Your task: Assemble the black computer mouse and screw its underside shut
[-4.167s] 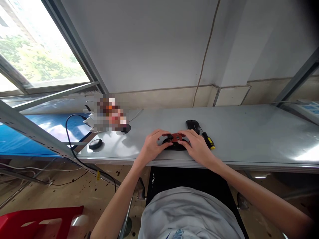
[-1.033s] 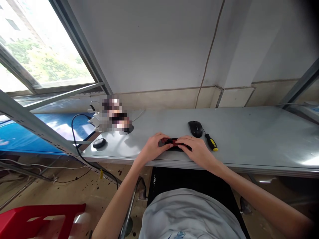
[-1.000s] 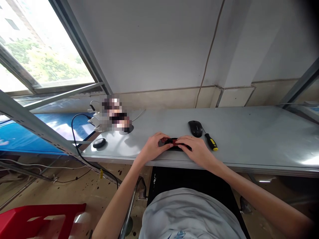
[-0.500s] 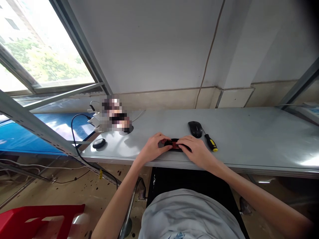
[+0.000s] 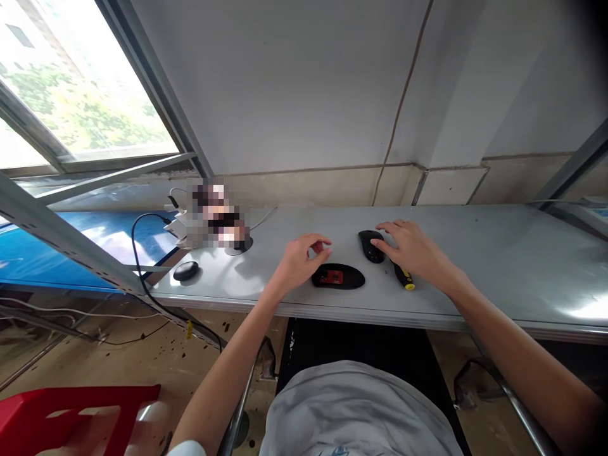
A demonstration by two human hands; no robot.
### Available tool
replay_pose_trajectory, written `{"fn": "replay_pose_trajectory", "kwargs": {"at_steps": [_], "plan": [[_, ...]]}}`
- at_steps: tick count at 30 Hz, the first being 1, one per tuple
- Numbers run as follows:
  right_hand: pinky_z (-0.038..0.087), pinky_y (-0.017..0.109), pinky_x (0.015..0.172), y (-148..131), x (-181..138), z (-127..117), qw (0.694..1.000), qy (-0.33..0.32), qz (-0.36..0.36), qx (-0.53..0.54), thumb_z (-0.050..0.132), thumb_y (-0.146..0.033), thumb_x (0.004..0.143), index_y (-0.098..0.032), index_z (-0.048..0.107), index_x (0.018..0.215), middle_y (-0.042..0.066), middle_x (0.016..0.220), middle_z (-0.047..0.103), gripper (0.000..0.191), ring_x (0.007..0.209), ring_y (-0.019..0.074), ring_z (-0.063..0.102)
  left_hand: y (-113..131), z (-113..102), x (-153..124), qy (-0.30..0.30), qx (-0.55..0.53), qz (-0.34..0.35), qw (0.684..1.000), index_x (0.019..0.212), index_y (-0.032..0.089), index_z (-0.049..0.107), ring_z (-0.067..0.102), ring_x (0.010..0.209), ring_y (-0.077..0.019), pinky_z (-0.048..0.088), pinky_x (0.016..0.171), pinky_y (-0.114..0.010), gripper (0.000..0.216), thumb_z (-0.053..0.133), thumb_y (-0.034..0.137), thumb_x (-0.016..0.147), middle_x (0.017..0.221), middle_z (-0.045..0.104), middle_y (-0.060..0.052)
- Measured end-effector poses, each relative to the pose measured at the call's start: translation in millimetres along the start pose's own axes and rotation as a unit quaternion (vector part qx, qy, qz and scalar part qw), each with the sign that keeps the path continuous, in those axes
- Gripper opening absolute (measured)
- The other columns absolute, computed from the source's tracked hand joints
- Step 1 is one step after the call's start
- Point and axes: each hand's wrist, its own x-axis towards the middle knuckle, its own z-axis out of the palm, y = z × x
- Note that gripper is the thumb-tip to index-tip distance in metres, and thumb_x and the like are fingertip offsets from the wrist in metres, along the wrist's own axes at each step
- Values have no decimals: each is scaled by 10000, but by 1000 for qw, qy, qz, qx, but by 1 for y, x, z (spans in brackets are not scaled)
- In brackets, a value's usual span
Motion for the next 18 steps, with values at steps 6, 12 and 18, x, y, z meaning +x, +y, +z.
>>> {"fn": "replay_pose_trajectory", "kwargs": {"at_steps": [6,12,18], "plan": [[500,531,859,9,18,11,994,-52,-12,-100,532,-703,926,-107,677,1240,221,1084,673,690,1127,444,574,-2,36,78,-133,38,67,988,1332,206,621,642,1105,-230,509,958,-373,408,594,275,931,1317,647,-93],[475,402,678,0,23,6,996,-74,-2,-57,577,-573,925,-168,724,961,136,831,685,432,847,339,648,-13,59,123,-264,70,104,956,1269,178,692,621,1178,-291,493,966,-372,453,681,282,828,1273,688,-105],[413,325,583,-6,22,0,996,-88,18,9,606,-429,914,-193,716,1042,95,904,732,290,803,267,672,-12,45,128,-270,121,97,950,1096,191,766,652,969,-266,477,795,-331,356,736,361,784,1044,726,-73]]}}
